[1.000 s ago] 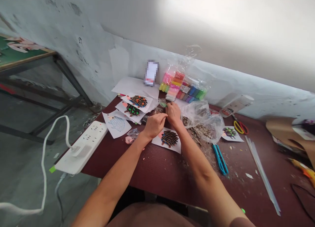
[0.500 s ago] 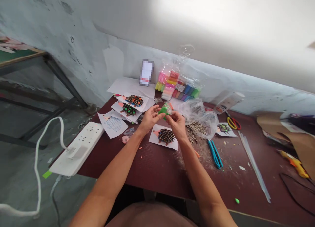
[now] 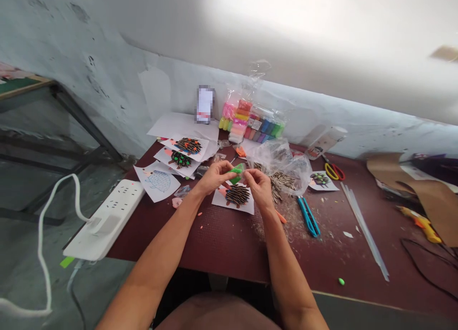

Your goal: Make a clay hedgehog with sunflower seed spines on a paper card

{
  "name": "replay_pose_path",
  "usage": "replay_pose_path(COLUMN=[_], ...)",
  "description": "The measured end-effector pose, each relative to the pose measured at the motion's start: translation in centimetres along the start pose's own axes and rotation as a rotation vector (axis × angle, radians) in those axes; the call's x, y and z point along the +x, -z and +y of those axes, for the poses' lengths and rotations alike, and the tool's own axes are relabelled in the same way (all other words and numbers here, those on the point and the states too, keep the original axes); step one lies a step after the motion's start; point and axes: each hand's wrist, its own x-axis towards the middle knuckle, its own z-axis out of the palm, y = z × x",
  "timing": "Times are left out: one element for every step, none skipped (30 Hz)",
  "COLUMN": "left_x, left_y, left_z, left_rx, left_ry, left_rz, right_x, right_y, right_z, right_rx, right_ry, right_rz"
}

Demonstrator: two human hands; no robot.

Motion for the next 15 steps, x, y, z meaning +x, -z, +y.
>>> replay_pose_path(left_x=[-0.01,-0.02,-0.02,-0.03,-0.04,-0.06,-0.08,-0.12,-0.15,-0.18,-0.19,-0.19,-0.19,-0.17,-0.16], left_y=[-0.02,-0.03,-0.03,-0.02,0.0,0.02,0.05,0.08,0.11,0.15,0.18,0.21,0.25,0.29,0.32], left_z=[-0.03,-0.04,-0.02,0.02,0.09,0.18,0.28,0.39,0.49,0.57,0.62,0.64,0.64,0.61,0.58], left_rx=[-0.005,-0.016,-0.031,-0.048,-0.059,-0.061,-0.054,-0.038,-0.017,0.004,0.021,0.035,0.047,0.059,0.072], left_ry=[0.007,0.012,0.014,0.014,0.011,0.01,0.011,0.017,0.025,0.036,0.045,0.052,0.057,0.062,0.069], left_rz=[-0.011,-0.019,-0.023,-0.025,-0.027,-0.03,-0.037,-0.045,-0.054,-0.062,-0.067,-0.066,-0.063,-0.06,-0.058], right_x=[0.03,0.04,0.03,0.02,-0.01,-0.04,-0.08,-0.12,-0.16,-0.21,-0.26,-0.31,-0.36,-0.42,-0.49], right_y=[0.14,0.26,0.38,0.47,0.52,0.55,0.54,0.52,0.48,0.46,0.44,0.45,0.48,0.51,0.55], right_z=[0.07,0.11,0.12,0.12,0.09,0.06,0.02,-0.02,-0.05,-0.08,-0.1,-0.12,-0.14,-0.15,-0.15], right_rx=[0.018,0.03,0.036,0.036,0.029,0.018,0.006,-0.005,-0.013,-0.016,-0.017,-0.017,-0.022,-0.032,-0.048], right_ry=[-0.012,-0.021,-0.026,-0.027,-0.024,-0.017,-0.007,0.0,0.005,0.008,0.007,0.006,0.005,0.01,0.019], right_rz=[-0.024,-0.042,-0.056,-0.062,-0.062,-0.055,-0.047,-0.042,-0.043,-0.049,-0.056,-0.061,-0.058,-0.042,-0.016])
